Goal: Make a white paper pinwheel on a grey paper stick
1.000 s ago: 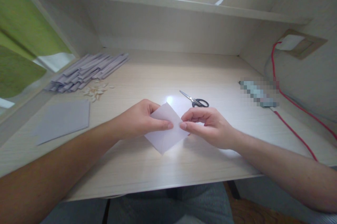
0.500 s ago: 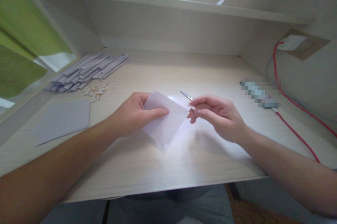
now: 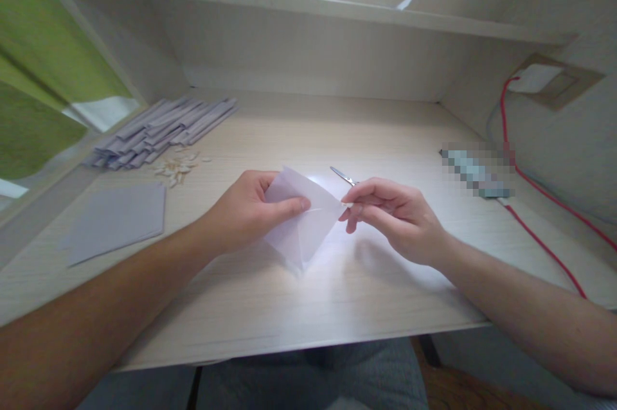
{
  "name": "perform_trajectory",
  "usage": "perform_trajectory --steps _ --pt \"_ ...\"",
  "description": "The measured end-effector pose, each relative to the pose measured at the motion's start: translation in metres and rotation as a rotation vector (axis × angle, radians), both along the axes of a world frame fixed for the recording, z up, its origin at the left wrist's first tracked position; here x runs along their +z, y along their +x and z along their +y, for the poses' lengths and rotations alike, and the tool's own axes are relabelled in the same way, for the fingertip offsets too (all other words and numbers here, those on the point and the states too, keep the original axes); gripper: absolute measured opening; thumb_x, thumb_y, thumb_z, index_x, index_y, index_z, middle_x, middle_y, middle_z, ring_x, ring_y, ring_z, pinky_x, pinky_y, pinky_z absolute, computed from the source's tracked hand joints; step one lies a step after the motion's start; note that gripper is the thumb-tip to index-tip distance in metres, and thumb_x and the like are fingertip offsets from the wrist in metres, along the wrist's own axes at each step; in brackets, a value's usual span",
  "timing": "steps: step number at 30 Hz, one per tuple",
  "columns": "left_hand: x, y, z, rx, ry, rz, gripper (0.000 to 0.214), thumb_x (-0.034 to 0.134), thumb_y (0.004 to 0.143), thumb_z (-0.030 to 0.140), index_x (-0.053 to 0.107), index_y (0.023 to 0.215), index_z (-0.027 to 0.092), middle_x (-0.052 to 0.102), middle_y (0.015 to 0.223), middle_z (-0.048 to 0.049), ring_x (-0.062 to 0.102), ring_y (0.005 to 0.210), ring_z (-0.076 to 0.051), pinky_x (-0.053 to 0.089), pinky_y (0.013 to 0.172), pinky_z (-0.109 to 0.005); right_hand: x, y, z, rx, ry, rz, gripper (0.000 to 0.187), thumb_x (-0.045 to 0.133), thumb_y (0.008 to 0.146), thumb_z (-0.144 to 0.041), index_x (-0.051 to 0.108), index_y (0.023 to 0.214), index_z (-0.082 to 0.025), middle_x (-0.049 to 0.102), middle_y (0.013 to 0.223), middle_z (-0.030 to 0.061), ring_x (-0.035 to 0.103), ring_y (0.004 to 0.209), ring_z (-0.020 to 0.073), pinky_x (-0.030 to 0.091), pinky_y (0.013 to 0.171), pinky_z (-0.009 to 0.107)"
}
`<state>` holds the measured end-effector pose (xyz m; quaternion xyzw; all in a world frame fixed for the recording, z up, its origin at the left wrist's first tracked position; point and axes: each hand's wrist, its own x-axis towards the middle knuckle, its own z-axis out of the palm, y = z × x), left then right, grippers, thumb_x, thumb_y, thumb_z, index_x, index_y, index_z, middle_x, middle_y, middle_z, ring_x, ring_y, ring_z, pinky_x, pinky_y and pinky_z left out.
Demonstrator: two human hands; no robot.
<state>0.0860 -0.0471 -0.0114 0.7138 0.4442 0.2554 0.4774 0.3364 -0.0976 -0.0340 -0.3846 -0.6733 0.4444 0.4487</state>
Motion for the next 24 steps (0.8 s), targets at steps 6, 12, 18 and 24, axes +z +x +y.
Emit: perform_trajectory --steps 6,12,18,24 --pt "-0.0008 0.0028 -0.0030 0.012 0.009 0.027 0.020 0.071 0.082 0.037 0.075 0.081 0.017 0.072 0.071 -0.0002 0.061 0.057 -0.014 0.042 0.049 -0.021 0.0055 -0.0068 -0.0050 0.007 0.071 -0.102 0.010 0.062 0.097 -0.019 0.070 0.103 -0.017 0.073 0.088 0.0044 0.073 0.071 0.0156 0.060 0.068 0.030" --pt "0.0003 0.0070 -0.0066 -0.014 0.036 0.034 0.017 0.071 0.083 0.034 0.075 0.085 0.017 0.074 0.075 -0.0002 0.063 0.062 -0.014 0.045 0.053 -0.021 0.0063 -0.0094 -0.0085 -0.013 0.192 -0.221 0.016 0.056 0.096 -0.012 0.069 0.105 -0.017 0.069 0.086 0.0031 0.070 0.070 0.0139 0.057 0.065 0.028" --pt "0.0011 0.0086 -0.0087 -0.153 0.011 0.058 0.022 0.069 0.086 0.037 0.074 0.083 0.016 0.070 0.069 0.0007 0.058 0.058 -0.012 0.039 0.050 -0.021 0.0012 -0.0094 -0.0090 -0.042 0.241 -0.299 0.022 0.057 0.093 -0.008 0.069 0.109 -0.018 0.071 0.093 0.0047 0.068 0.076 0.0153 0.055 0.067 0.029" --pt "-0.0018 0.0086 -0.0073 -0.204 -0.029 0.028 0.020 0.069 0.088 0.035 0.075 0.087 0.016 0.068 0.071 0.0009 0.057 0.060 -0.011 0.041 0.053 -0.020 0.0010 -0.0101 -0.0089 -0.009 0.269 -0.260 0.031 0.059 0.093 -0.006 0.065 0.121 -0.016 0.074 0.096 0.0052 0.071 0.084 0.0158 0.056 0.073 0.028"
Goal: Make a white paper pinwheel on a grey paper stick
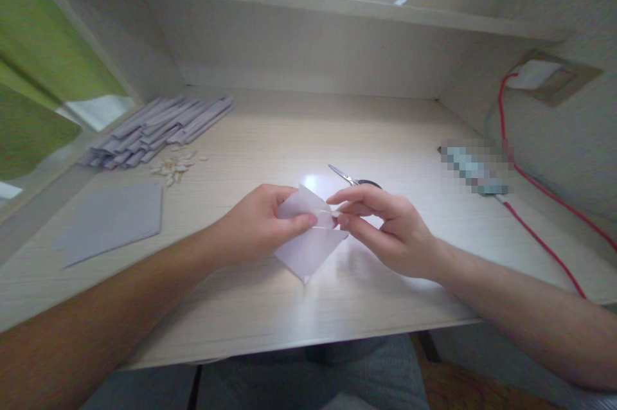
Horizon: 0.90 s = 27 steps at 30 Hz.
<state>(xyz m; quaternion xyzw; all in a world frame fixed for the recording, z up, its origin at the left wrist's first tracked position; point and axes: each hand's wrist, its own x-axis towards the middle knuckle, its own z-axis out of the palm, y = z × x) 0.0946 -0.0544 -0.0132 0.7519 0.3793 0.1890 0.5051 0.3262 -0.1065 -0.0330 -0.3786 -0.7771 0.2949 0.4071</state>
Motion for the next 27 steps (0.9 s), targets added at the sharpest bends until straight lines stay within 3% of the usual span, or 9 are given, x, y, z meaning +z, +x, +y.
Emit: perform_trajectory --steps 3,9,17,21,25,27 --pt "-0.001 0.000 0.001 -0.011 -0.024 0.006 0.017 0.069 0.088 0.032 0.076 0.089 0.016 0.068 0.071 0.0014 0.057 0.061 -0.010 0.040 0.053 -0.019 0.002 0.001 0.000 0.043 -0.024 -0.013 0.033 0.057 0.094 -0.006 0.065 0.125 -0.014 0.076 0.098 0.0066 0.072 0.086 0.0158 0.056 0.074 0.027" --pt "-0.002 0.001 0.000 -0.044 -0.076 0.014 0.021 0.069 0.089 0.037 0.075 0.087 0.017 0.066 0.068 0.0020 0.054 0.057 -0.009 0.036 0.048 -0.018 0.007 0.000 0.001 0.054 -0.087 -0.007 0.020 0.058 0.093 -0.005 0.072 0.106 -0.013 0.075 0.091 0.0054 0.070 0.080 0.0141 0.054 0.070 0.024" --pt "-0.003 0.001 0.001 -0.104 0.000 0.078 0.025 0.066 0.090 0.039 0.075 0.086 0.017 0.067 0.068 0.0006 0.056 0.057 -0.012 0.037 0.048 -0.021 0.007 -0.004 0.002 0.059 -0.268 0.006 0.011 0.065 0.095 -0.020 0.073 0.099 -0.013 0.076 0.086 0.0059 0.069 0.075 0.0151 0.052 0.066 0.026" --pt "-0.008 -0.001 0.003 0.010 0.261 0.130 0.018 0.068 0.087 0.036 0.075 0.091 0.019 0.072 0.080 -0.0006 0.064 0.068 -0.016 0.044 0.056 -0.025 0.007 -0.006 0.003 -0.005 -0.373 0.030 0.014 0.071 0.092 -0.027 0.074 0.092 -0.014 0.075 0.081 0.0051 0.068 0.072 0.0148 0.052 0.065 0.025" --pt "-0.012 -0.003 0.005 0.191 0.603 0.062 0.040 0.074 0.079 0.022 0.068 0.118 0.020 0.072 0.113 -0.0053 0.067 0.102 -0.022 0.050 0.089 -0.033 0.006 -0.006 0.006 -0.028 -0.491 0.105 0.014 0.072 0.090 -0.028 0.073 0.089 -0.013 0.077 0.082 0.0063 0.071 0.074 0.0161 0.056 0.070 0.027" --pt "-0.011 -0.003 0.004 0.186 0.695 0.007 0.033 0.073 0.079 0.018 0.070 0.112 0.018 0.071 0.115 -0.0069 0.065 0.109 -0.022 0.048 0.097 -0.035 0.004 -0.005 0.008 -0.043 -0.527 0.151 0.015 0.072 0.090 -0.028 0.072 0.088 -0.014 0.076 0.080 0.0061 0.071 0.074 0.0163 0.057 0.071 0.028"
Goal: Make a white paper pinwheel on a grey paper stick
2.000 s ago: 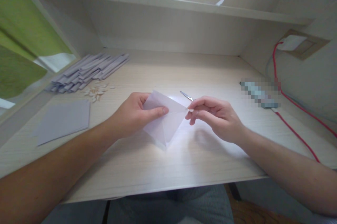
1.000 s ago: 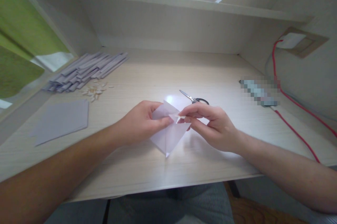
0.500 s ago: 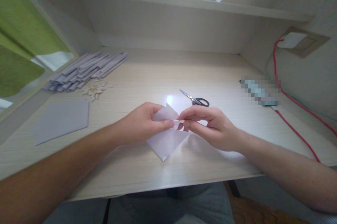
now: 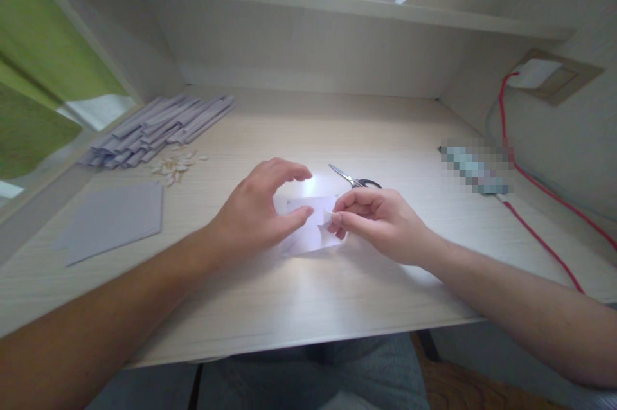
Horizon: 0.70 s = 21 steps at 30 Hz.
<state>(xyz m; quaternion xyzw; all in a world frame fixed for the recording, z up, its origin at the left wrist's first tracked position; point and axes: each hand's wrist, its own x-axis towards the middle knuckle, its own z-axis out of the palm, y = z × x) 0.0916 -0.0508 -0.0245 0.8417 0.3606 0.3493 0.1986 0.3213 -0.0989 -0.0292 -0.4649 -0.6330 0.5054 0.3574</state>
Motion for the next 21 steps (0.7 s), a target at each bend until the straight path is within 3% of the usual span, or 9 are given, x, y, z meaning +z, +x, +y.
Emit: perform_trajectory --steps 4,8,12,21 --pt "-0.001 0.005 -0.005 -0.132 -0.056 0.003 0.009 0.070 0.081 0.015 0.075 0.085 0.020 0.072 0.098 -0.0039 0.065 0.101 -0.019 0.049 0.094 -0.033 -0.004 0.000 0.004 -0.047 -0.046 0.058 0.014 0.073 0.088 -0.028 0.071 0.087 -0.014 0.075 0.076 0.0047 0.071 0.070 0.0149 0.057 0.069 0.027" --pt "-0.013 0.015 -0.009 -0.158 -0.184 -0.034 0.007 0.071 0.085 0.021 0.078 0.083 0.022 0.075 0.090 -0.0020 0.067 0.091 -0.018 0.050 0.085 -0.031 -0.004 -0.003 0.006 -0.063 -0.104 0.087 0.020 0.076 0.086 -0.033 0.069 0.085 -0.014 0.074 0.073 0.0031 0.072 0.065 0.0151 0.057 0.064 0.027" --pt "-0.020 0.018 -0.011 -0.137 -0.181 -0.065 0.010 0.069 0.085 0.017 0.077 0.081 0.022 0.075 0.085 -0.0008 0.066 0.085 -0.016 0.049 0.081 -0.030 -0.004 -0.004 0.005 -0.039 -0.141 0.105 0.025 0.076 0.086 -0.037 0.066 0.084 -0.015 0.074 0.073 0.0035 0.072 0.065 0.0159 0.059 0.064 0.028" --pt "-0.022 0.016 -0.013 -0.015 -0.154 0.097 0.013 0.065 0.087 0.023 0.076 0.082 0.019 0.072 0.081 -0.0041 0.063 0.077 -0.018 0.048 0.072 -0.031 -0.003 -0.002 -0.002 -0.081 0.084 0.031 0.015 0.072 0.090 -0.029 0.067 0.086 -0.015 0.069 0.072 0.0019 0.067 0.065 0.0131 0.056 0.061 0.025"
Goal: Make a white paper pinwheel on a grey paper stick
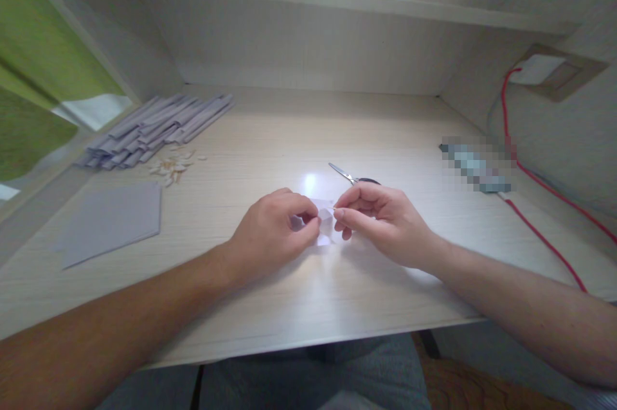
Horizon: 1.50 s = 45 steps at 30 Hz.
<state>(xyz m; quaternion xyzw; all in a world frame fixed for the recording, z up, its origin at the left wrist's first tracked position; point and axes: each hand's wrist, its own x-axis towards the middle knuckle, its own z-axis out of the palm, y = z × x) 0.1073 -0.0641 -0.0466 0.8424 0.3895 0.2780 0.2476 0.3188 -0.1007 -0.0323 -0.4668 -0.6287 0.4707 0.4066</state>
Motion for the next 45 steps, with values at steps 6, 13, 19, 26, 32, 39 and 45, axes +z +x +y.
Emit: perform_trajectory --steps 6,13,19,26,32,39,45 --pt "0.001 0.002 -0.002 -0.033 0.042 0.020 0.015 0.064 0.089 0.025 0.076 0.082 0.019 0.071 0.080 -0.0045 0.062 0.076 -0.018 0.048 0.071 -0.031 -0.001 0.000 0.000 0.027 -0.013 -0.073 0.016 0.071 0.091 -0.030 0.069 0.088 -0.015 0.070 0.074 0.0030 0.066 0.066 0.0132 0.055 0.060 0.025" --pt "-0.001 0.001 -0.001 -0.056 0.035 0.011 0.015 0.063 0.089 0.022 0.076 0.083 0.018 0.071 0.080 -0.0041 0.061 0.073 -0.016 0.046 0.069 -0.029 -0.004 0.002 0.002 0.053 -0.001 -0.105 0.016 0.071 0.091 -0.029 0.070 0.089 -0.013 0.072 0.075 0.0038 0.066 0.065 0.0124 0.053 0.059 0.023" --pt "-0.001 0.000 0.001 -0.139 0.026 -0.017 0.017 0.061 0.090 0.018 0.077 0.085 0.018 0.071 0.079 -0.0035 0.061 0.074 -0.015 0.045 0.069 -0.028 -0.005 0.003 0.003 0.107 -0.050 -0.110 0.026 0.068 0.094 -0.033 0.072 0.110 -0.013 0.075 0.081 0.0063 0.069 0.070 0.0148 0.057 0.066 0.027" --pt "-0.003 -0.002 0.004 -0.177 0.018 -0.015 0.017 0.060 0.091 0.018 0.077 0.087 0.019 0.072 0.081 -0.0030 0.062 0.076 -0.015 0.045 0.071 -0.028 -0.005 0.005 0.004 0.143 -0.096 -0.072 0.028 0.068 0.093 -0.039 0.072 0.102 -0.013 0.075 0.081 0.0072 0.068 0.067 0.0141 0.057 0.065 0.027" --pt "-0.001 -0.001 0.003 -0.133 -0.081 -0.031 0.016 0.062 0.090 0.021 0.077 0.089 0.019 0.075 0.084 -0.0031 0.065 0.076 -0.016 0.047 0.071 -0.028 -0.005 0.004 0.003 0.133 -0.086 -0.073 0.031 0.069 0.092 -0.044 0.070 0.098 -0.014 0.074 0.080 0.0066 0.068 0.069 0.0143 0.057 0.065 0.027" --pt "0.007 0.001 0.002 -0.056 -0.266 -0.114 0.017 0.061 0.090 0.023 0.076 0.085 0.018 0.075 0.082 -0.0011 0.066 0.076 -0.015 0.045 0.068 -0.026 -0.004 0.003 0.001 0.157 0.002 -0.126 0.020 0.066 0.095 -0.034 0.069 0.099 -0.014 0.075 0.080 0.0067 0.069 0.068 0.0146 0.056 0.063 0.027" --pt "0.009 0.001 -0.001 -0.034 -0.204 -0.101 0.015 0.063 0.087 0.021 0.076 0.081 0.018 0.074 0.077 -0.0003 0.064 0.071 -0.014 0.045 0.066 -0.026 -0.003 0.002 0.001 0.139 0.046 -0.199 0.015 0.063 0.095 -0.029 0.068 0.097 -0.015 0.076 0.079 0.0055 0.068 0.065 0.0137 0.053 0.060 0.026"
